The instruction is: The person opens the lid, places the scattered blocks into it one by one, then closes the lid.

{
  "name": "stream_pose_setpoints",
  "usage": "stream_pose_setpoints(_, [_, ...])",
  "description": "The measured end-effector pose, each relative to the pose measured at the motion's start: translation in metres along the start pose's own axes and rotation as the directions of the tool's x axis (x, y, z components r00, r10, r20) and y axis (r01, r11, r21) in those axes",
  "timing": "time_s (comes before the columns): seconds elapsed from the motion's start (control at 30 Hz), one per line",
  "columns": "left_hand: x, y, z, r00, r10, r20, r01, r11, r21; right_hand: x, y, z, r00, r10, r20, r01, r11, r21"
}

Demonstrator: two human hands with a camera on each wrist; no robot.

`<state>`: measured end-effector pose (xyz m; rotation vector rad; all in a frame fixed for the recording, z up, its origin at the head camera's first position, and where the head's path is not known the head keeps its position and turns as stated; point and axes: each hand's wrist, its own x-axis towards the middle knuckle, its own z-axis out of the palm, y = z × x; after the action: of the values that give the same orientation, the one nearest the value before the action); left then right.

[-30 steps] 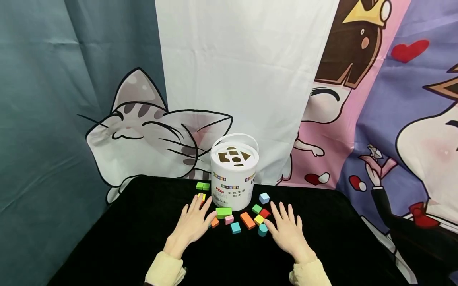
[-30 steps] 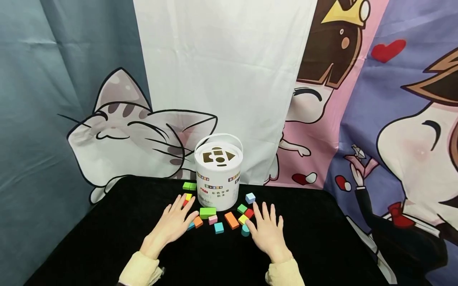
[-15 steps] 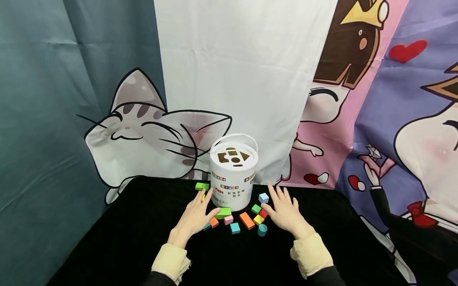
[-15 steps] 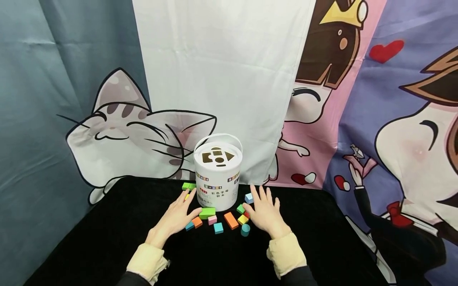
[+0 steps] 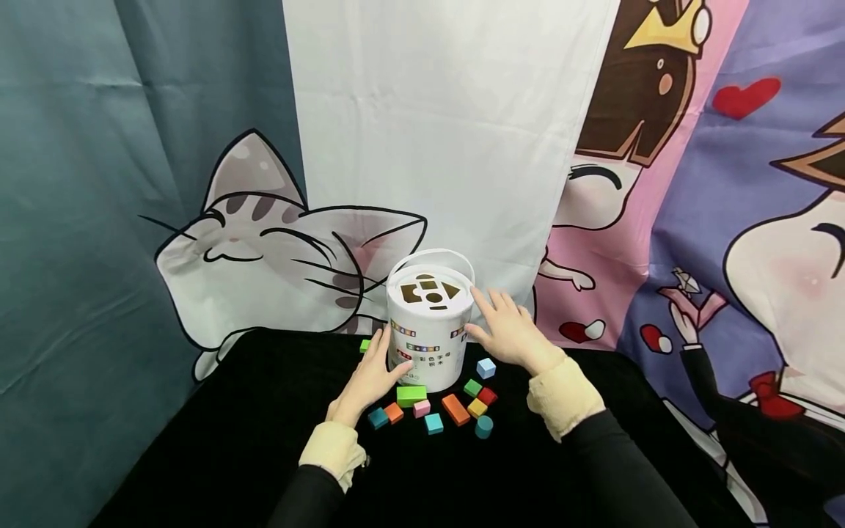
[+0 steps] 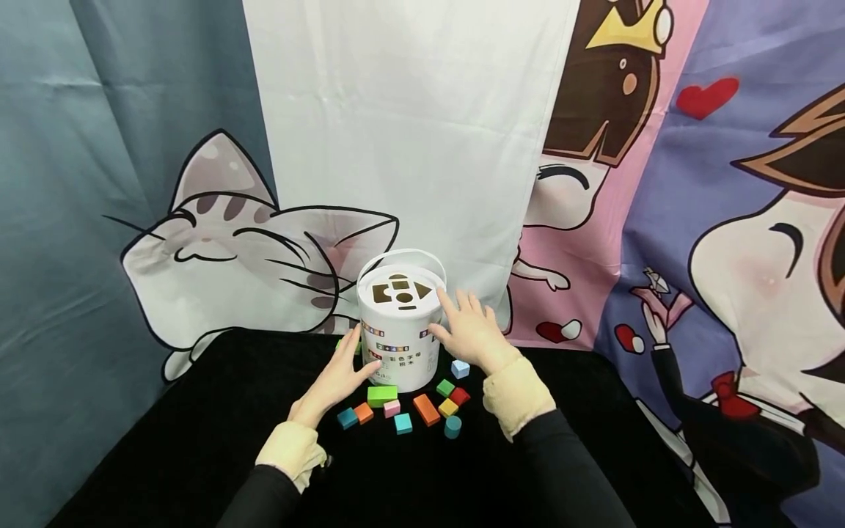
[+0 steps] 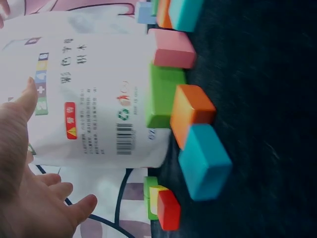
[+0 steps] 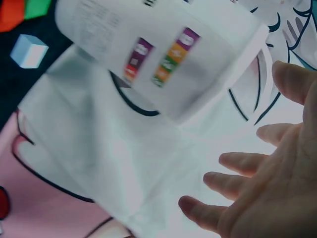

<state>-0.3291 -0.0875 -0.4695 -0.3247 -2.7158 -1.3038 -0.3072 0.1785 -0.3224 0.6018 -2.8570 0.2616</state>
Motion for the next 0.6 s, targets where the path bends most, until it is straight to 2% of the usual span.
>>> stream_pose_setpoints(0.13, [0.006,0.004,-0.001,1.000,0.011,-0.013,-0.012,0.999,-0.050,0.018,-0.012,-0.013,0.999,-0.029,-0.012,0.029,1.000,-0.006])
stream_pose_setpoints(0.3, [0.011,0.003,0.001,0.999,0.036,-0.014,-0.038,0.990,-0.138,0.042,-0.019,-0.018,0.999,-0.038,-0.008,0.038,0.999,0.023])
stream_pose_setpoints(0.43, [0.014,-0.001,0.003,0.999,0.051,-0.018,-0.053,0.981,-0.188,0.063,-0.019,-0.019,0.998,-0.065,-0.024,0.065,0.998,0.023])
stream_pose_setpoints(0.6, [0.026,-0.005,0.005,0.996,0.073,-0.042,-0.081,0.961,-0.263,0.088,-0.013,-0.023,0.998,-0.056,-0.022,0.056,0.998,-0.008])
